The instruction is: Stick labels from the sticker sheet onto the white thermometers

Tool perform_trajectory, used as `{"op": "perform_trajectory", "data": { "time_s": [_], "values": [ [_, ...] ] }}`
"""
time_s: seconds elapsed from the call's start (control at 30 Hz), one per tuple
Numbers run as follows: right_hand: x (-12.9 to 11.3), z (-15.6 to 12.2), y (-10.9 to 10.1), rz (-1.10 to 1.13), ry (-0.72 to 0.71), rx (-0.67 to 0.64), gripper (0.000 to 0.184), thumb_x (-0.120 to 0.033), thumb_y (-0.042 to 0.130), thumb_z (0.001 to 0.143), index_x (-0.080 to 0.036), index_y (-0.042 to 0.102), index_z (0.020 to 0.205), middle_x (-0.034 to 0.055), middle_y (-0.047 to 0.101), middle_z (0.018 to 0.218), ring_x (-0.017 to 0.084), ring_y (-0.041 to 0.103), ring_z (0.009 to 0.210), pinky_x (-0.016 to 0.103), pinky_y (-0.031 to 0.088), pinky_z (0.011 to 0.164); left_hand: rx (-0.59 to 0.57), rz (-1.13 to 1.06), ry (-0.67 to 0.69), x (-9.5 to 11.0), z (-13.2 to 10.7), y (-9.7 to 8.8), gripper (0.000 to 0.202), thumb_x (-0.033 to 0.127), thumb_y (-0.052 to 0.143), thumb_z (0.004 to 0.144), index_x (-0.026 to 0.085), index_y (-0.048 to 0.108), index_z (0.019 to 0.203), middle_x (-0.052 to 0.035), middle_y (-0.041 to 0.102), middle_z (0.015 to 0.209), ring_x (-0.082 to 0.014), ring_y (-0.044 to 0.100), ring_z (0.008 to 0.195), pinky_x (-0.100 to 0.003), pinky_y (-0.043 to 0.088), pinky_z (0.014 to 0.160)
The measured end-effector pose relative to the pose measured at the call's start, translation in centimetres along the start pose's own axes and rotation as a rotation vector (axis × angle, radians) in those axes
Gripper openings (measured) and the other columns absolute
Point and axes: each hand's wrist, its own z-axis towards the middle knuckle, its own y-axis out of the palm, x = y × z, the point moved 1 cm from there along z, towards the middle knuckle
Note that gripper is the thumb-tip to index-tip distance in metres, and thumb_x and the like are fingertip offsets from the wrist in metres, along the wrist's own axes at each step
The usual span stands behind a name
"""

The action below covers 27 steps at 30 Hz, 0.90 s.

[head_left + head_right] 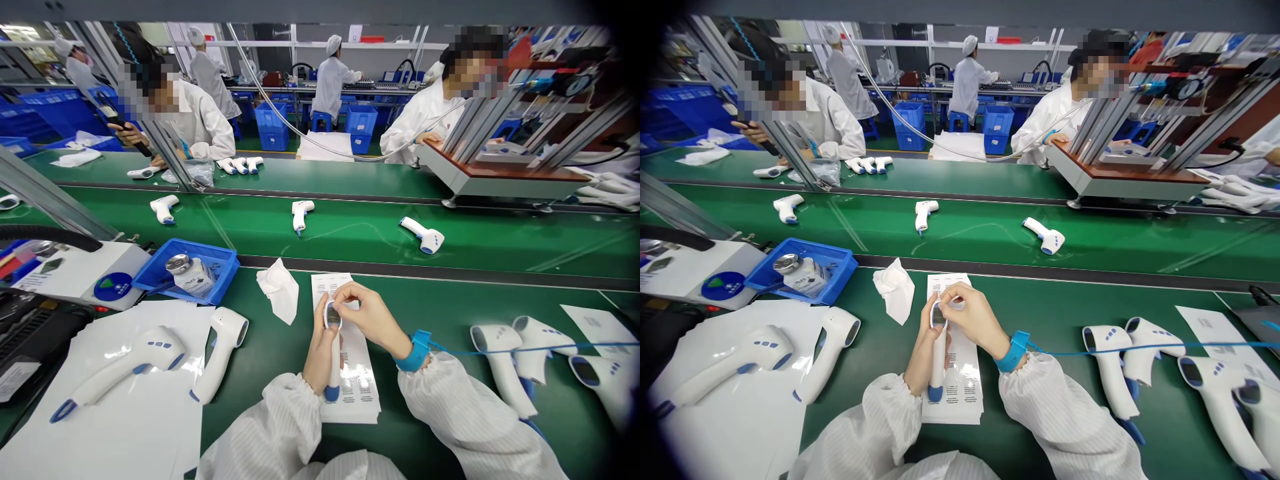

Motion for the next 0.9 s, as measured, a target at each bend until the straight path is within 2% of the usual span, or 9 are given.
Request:
{"op": "perform_trajectory", "data": {
  "time_s": [0.23, 0.77, 0.9],
  "values": [
    [-0.03, -0.07, 0.03, -0.008, -0.007, 0.005, 0.009, -0.017, 0.060, 0.078, -0.021, 0.060, 0.070, 0.0018, 0.067, 0.084, 0.017, 0.062, 0.083, 0.032, 0.046, 0.080, -0.007, 0.030, -0.035, 0.61, -0.08, 0.20, 0.068, 0.032, 0.037, 0.093, 0.030, 0.007, 0.153, 0.0078, 0.044, 0.058, -0.0087, 0.035, 0.039, -0.019, 0.040, 0.041],
    [0.13, -0.27, 0.38, -0.042, -0.072, 0.049, 0.009, -0.016, 0.059, 0.079, -0.022, 0.061, 0.072, 0.0027, 0.066, 0.087, 0.019, 0.063, 0.087, 0.033, 0.047, 0.083, 0.000, 0.039, 0.001, 0.17, -0.04, 0.22, 0.069, 0.036, 0.038, 0.093, 0.025, 0.008, 0.153, 0.0067, 0.044, 0.058, -0.0088, 0.036, 0.039, -0.020, 0.038, 0.040],
    [0.22, -0.14, 0.42, -0.011, -0.073, 0.034, 0.009, -0.016, 0.059, 0.079, -0.021, 0.061, 0.072, 0.0028, 0.066, 0.087, 0.018, 0.063, 0.086, 0.033, 0.047, 0.083, 0.010, 0.040, -0.007, 0.13, -0.13, 0.19, 0.066, 0.035, 0.037, 0.093, 0.027, 0.011, 0.153, 0.0060, 0.044, 0.060, -0.0086, 0.035, 0.039, -0.021, 0.039, 0.041]
  ]
}}
